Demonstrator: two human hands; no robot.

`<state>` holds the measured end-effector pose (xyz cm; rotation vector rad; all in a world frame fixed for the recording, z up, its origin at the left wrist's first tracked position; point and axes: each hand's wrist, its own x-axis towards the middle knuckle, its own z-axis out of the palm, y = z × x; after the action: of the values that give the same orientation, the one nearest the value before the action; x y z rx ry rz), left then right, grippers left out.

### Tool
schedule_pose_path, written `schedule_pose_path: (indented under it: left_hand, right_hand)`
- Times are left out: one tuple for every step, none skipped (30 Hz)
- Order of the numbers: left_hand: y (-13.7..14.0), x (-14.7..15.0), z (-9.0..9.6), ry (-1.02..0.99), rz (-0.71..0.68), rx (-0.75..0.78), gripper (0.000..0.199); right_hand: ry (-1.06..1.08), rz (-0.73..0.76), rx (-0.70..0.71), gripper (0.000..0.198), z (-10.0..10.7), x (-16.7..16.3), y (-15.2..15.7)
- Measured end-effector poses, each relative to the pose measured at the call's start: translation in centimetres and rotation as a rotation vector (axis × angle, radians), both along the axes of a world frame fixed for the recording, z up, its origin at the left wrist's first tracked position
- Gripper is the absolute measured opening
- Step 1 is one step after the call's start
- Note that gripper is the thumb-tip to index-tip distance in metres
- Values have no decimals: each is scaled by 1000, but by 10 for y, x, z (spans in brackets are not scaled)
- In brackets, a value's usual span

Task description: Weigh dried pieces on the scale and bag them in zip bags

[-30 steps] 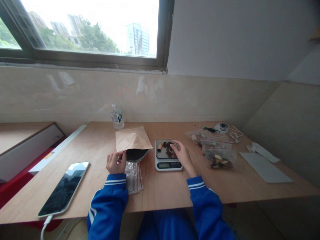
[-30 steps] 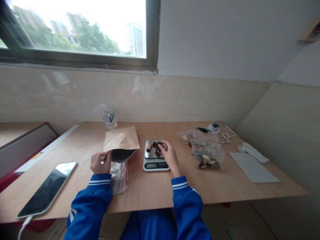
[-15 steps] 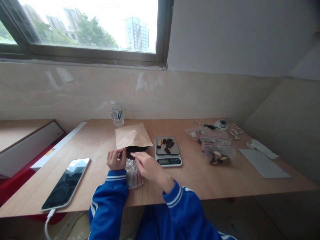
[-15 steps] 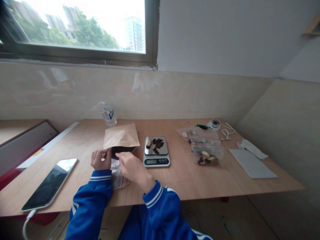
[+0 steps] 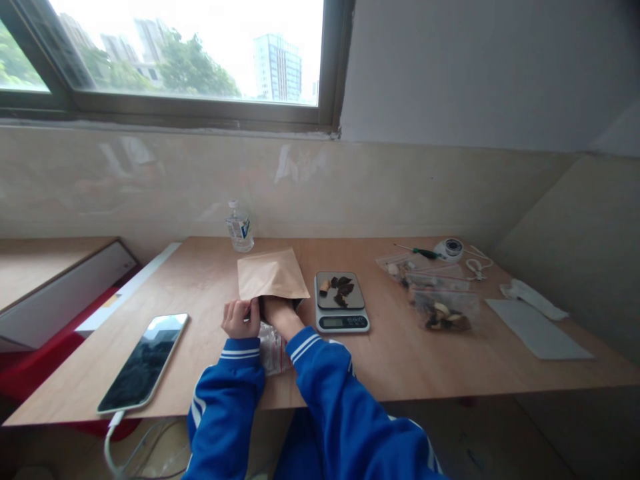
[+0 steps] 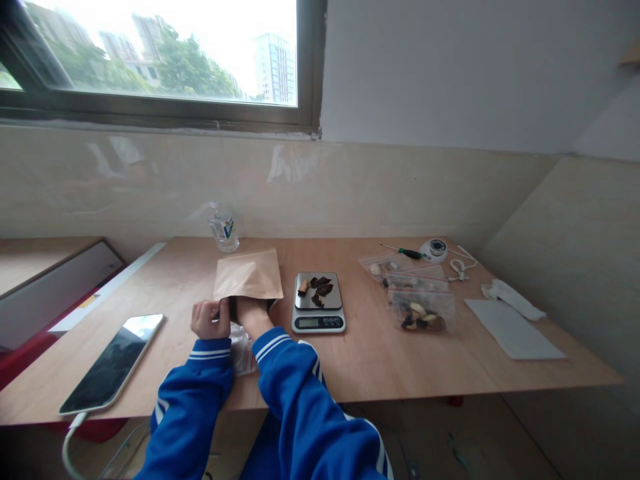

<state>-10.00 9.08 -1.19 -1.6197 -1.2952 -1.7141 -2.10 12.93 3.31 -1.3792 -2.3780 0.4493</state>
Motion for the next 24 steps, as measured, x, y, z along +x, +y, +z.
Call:
schedule_pose_path:
  left_hand:
    - [0, 0, 0, 4, -3, -6, 25]
    - [-1, 0, 1, 10, -6, -12, 25]
    - [-1, 0, 1, 19, -9, -13, 25]
    - [-1, -1, 1, 27, -10, -12, 25]
    - [-1, -1, 1, 35, -10, -7, 25]
    - [-1, -2, 1, 47, -9, 2, 25]
    - [0, -2, 2, 60, -9, 12, 25]
    - [0, -3, 2, 72, -12, 23, 25]
    - [1, -3, 2, 82, -13, 31, 24]
    - [1, -4, 2, 85, -14, 32, 24]
    - [1, -4, 2, 82, -15, 26, 24]
    - [2, -4, 2, 72, -12, 13, 24]
    - [2, -4, 2, 61, -8, -1, 25]
    - [1, -4, 3, 52, -5, -12, 25]
    - [1, -3, 2, 47, -4, -18, 25]
    - [1, -3, 2, 49, -9, -16, 24]
    - [1, -3, 2, 56, -16, -10, 23]
    - [1, -3, 2, 64, -23, -5, 22]
    - [1, -3, 2, 71, -27, -3, 22]
    - [1, -3, 1, 75, -27, -7, 22]
    - [1, -3, 1, 76, -26, -17, 22]
    - [1, -2, 1, 76, -24, -30, 22]
    - [1, -2, 1, 76, -23, -42, 22]
    - [1, -2, 2, 79, -25, -48, 22]
  right_hand:
    - [-4, -10, -5, 27, -1, 1, -2]
    - [-11, -19, -7, 27, -1, 2, -4]
    - [-17, -25, -7, 27, -1, 3, -6]
    - [-21, -29, -7, 27, 0, 5, -9]
    - [-25, -29, -9, 27, 2, 8, -13]
    - [-29, -26, -11, 26, 3, 11, -17]
    - [-33, -22, -12, 26, 4, 15, -22]
    - [-33, -14, -13, 26, 5, 20, -28]
    - [-27, -3, -13, 27, 5, 25, -34]
    - [-18, 3, -16, 27, 6, 30, -40]
    - [-5, 4, -19, 27, 6, 35, -45]
    - [12, 2, -20, 27, 7, 40, -50]
    - [33, 2, -12, 27, 7, 44, -54]
    - [58, 7, 5, 28, 7, 48, -57]
    - [89, 20, 35, 28, 7, 51, -59]
    - [129, 44, 73, 28, 7, 54, -61]
    - [178, 71, 113, 27, 6, 57, -62]
    - [229, 99, 149, 26, 5, 59, -63]
    - [283, 121, 177, 25, 4, 62, -65]
    - [340, 134, 200, 25, 3, 64, -67]
    - [401, 137, 223, 25, 2, 66, -71]
    - [462, 130, 245, 25, 1, 70, -75]
    - [523, 113, 268, 26, 0, 74, -81]
    - [578, 85, 293, 26, -2, 79, -88]
